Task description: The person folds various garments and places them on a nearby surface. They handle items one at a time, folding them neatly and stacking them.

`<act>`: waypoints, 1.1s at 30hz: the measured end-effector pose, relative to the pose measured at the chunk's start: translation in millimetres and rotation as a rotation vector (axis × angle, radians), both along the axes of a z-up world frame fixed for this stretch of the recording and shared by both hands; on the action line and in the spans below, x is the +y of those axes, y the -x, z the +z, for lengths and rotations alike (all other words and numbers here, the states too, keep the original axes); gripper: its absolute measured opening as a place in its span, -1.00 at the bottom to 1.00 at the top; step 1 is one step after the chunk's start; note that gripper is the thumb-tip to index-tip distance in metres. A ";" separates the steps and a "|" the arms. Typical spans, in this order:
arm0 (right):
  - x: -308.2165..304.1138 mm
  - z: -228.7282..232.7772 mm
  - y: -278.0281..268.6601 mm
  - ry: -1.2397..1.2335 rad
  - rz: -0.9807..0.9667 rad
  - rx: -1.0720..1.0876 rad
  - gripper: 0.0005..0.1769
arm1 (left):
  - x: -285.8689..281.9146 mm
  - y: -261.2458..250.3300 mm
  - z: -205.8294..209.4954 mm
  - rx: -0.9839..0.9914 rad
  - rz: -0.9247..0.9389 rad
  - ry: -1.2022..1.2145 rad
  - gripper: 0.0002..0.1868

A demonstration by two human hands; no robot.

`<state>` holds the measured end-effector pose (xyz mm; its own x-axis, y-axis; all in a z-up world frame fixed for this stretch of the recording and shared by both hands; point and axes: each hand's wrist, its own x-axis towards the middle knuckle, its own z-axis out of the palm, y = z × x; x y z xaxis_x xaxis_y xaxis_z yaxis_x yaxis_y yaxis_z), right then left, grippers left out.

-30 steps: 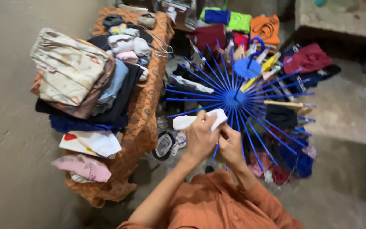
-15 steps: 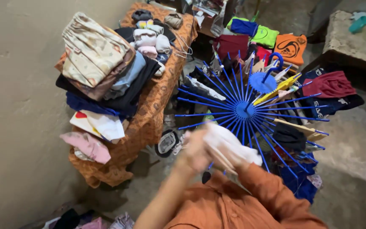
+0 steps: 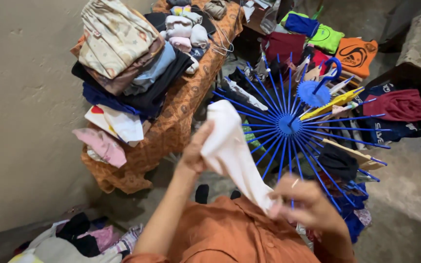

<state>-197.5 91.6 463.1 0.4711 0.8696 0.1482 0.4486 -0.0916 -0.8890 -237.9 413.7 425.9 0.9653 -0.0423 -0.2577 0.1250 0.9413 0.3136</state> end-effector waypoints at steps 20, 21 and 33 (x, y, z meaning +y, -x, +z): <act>197.5 88.4 -18.6 -0.306 -0.238 -0.380 -0.73 | -110.7 40.3 -37.8 -0.442 -0.672 -0.533 -0.69; 204.8 99.0 -16.9 -0.312 -0.240 -0.455 -0.73 | -109.0 43.7 -47.9 -0.423 -0.643 -0.433 -0.70; 211.7 19.0 -5.1 -0.244 0.321 0.709 -0.64 | 18.6 66.7 -9.9 -0.119 -0.217 -0.904 -0.70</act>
<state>-192.4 303.4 482.1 0.2572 0.9600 0.1107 -0.2568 0.1784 -0.9499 -304.6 432.3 416.0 0.9818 -0.0568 -0.1811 0.1898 0.2937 0.9369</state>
